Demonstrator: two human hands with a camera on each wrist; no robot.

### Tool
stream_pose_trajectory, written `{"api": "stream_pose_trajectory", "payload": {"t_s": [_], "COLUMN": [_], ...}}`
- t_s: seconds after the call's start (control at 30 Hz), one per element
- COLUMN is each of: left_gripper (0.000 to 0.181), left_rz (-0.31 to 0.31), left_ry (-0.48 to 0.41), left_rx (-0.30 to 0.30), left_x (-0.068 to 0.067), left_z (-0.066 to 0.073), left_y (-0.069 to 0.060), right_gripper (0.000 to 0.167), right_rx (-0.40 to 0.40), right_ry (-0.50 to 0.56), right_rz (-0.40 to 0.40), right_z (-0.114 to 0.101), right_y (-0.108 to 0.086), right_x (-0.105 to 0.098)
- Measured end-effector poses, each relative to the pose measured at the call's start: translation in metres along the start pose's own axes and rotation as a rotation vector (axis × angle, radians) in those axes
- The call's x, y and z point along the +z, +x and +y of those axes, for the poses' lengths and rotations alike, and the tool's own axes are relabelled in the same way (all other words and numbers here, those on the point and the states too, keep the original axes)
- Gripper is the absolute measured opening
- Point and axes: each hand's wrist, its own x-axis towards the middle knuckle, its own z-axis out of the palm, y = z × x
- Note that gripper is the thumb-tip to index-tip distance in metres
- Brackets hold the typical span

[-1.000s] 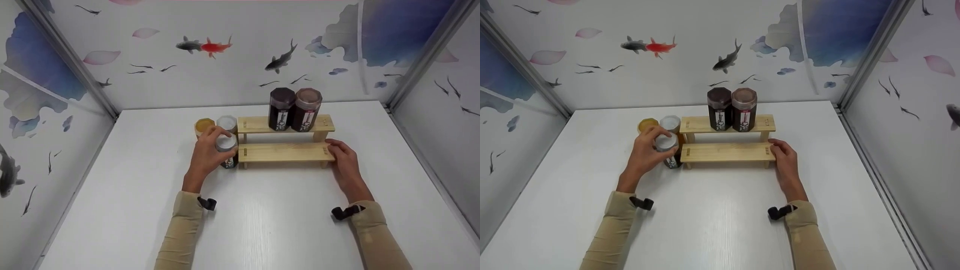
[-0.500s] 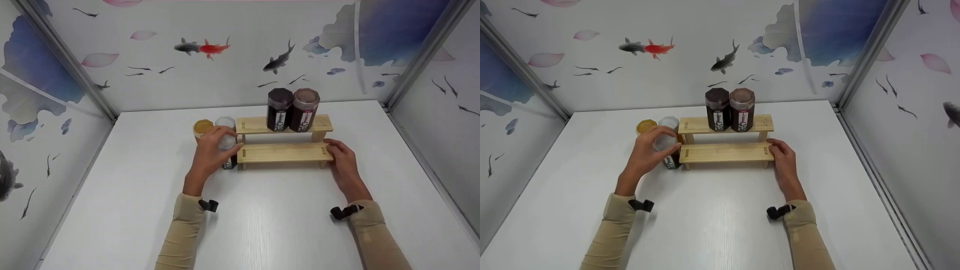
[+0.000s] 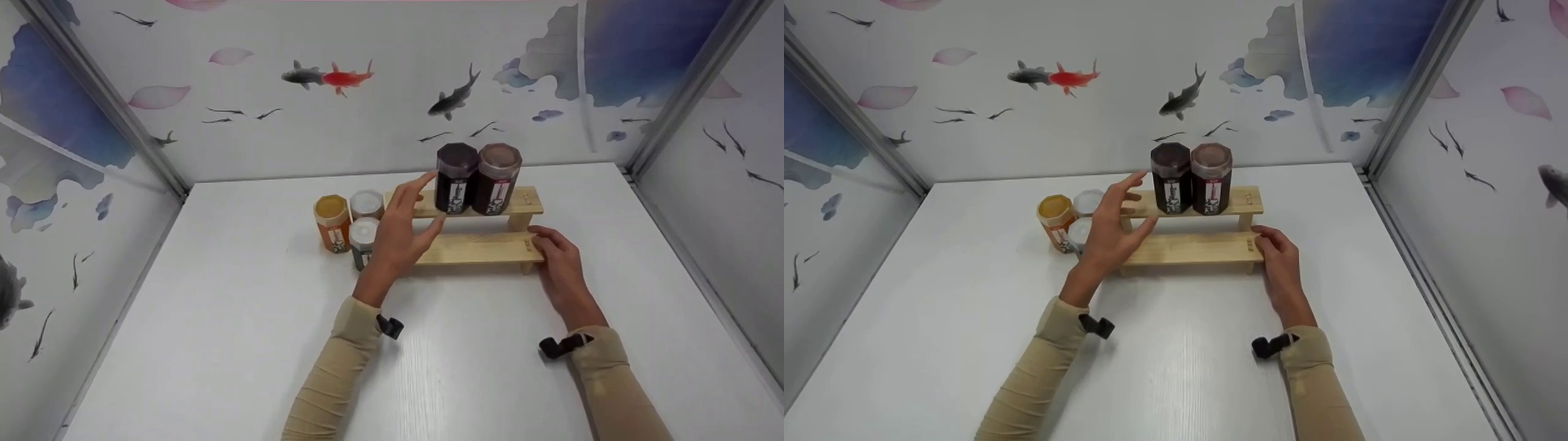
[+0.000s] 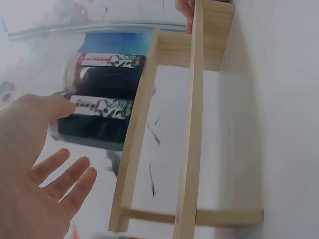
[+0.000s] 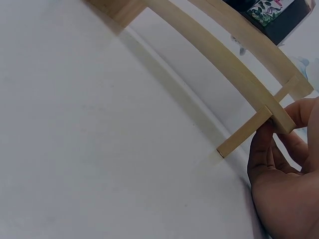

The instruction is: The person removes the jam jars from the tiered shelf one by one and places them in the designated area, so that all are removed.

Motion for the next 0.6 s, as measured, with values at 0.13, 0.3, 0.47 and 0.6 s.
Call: {"api": "stream_pose_trajectory", "payload": {"t_s": [0.13, 0.3, 0.47, 0.6], "left_gripper": [0.078, 0.089, 0.085, 0.082], "left_rz": [0.039, 0.046, 0.089, 0.132], "left_ry": [0.016, -0.038, -0.052, -0.038], "left_rx": [-0.007, -0.047, -0.083, -0.085], "left_x": [0.017, 0.041, 0.052, 0.050], "left_z": [0.001, -0.001, -0.003, 0.003], "left_y": [0.021, 0.038, 0.040, 0.034], "right_gripper": [0.043, 0.045, 0.040, 0.043], "right_rx": [-0.002, 0.001, -0.018, -0.017], "right_ry": [0.008, 0.005, 0.008, 0.006], "right_rz": [-0.008, -0.008, 0.004, -0.004], "right_z": [0.000, 0.001, 0.003, 0.000], "right_y": [0.001, 0.001, 0.004, 0.003], "right_x": [0.002, 0.000, 0.002, 0.001]}}
